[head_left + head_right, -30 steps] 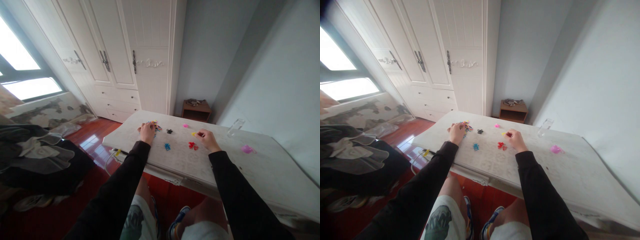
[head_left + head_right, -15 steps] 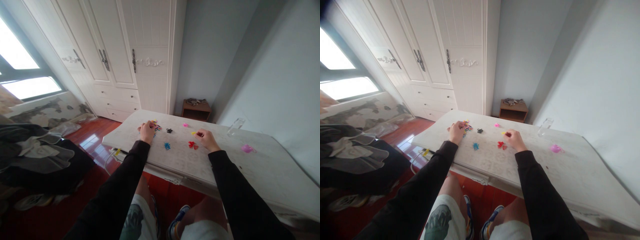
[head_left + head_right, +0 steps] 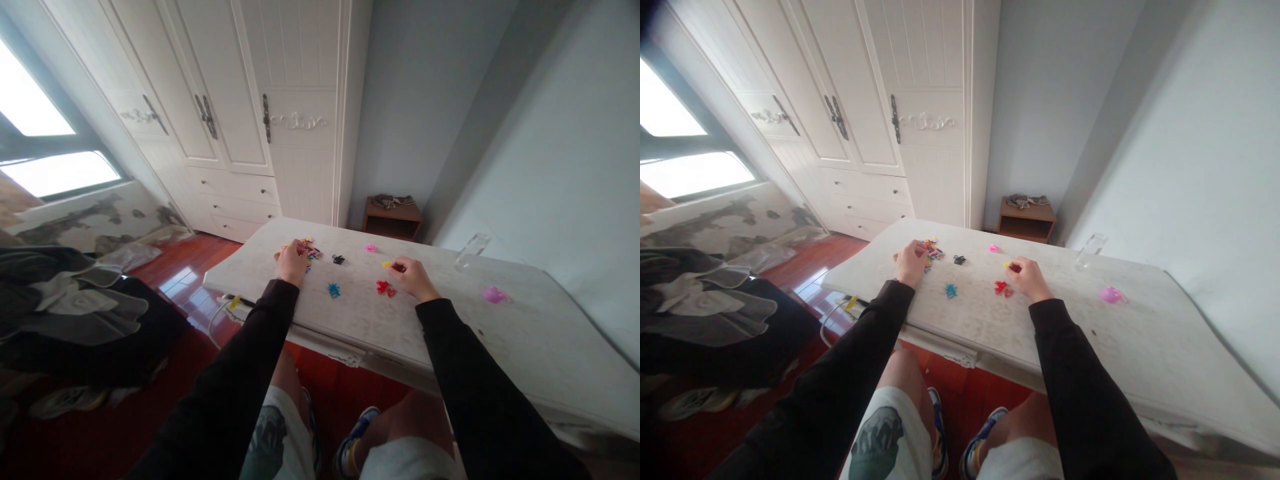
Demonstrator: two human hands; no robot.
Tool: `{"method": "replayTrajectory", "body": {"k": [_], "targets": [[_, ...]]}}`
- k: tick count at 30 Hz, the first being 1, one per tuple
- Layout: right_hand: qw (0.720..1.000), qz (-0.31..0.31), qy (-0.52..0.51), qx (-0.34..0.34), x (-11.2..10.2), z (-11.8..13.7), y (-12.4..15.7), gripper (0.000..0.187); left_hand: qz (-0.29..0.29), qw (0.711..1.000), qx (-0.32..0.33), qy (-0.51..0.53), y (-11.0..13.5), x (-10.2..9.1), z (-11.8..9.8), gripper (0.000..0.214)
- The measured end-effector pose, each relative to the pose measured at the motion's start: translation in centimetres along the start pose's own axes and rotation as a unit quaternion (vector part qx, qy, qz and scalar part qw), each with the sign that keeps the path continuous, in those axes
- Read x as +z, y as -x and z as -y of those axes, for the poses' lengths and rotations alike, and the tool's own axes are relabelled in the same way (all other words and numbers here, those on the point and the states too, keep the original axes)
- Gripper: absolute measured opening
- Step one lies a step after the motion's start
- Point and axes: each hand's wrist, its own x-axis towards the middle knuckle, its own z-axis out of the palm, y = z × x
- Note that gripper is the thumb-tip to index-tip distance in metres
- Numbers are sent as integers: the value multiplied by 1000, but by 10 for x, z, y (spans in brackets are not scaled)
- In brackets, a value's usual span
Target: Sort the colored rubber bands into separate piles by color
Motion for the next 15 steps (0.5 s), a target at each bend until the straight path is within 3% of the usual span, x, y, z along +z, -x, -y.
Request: {"method": "replayTrajectory", "body": {"k": [7,15], "targets": [[1000,1,6,-8,1,-1,-1,26,16,999,7,-34,3,-3,-4,5],[1000,12,15,-15,3,-2,0,27,49,994,92,-21,-1,2,-5,8]]}}
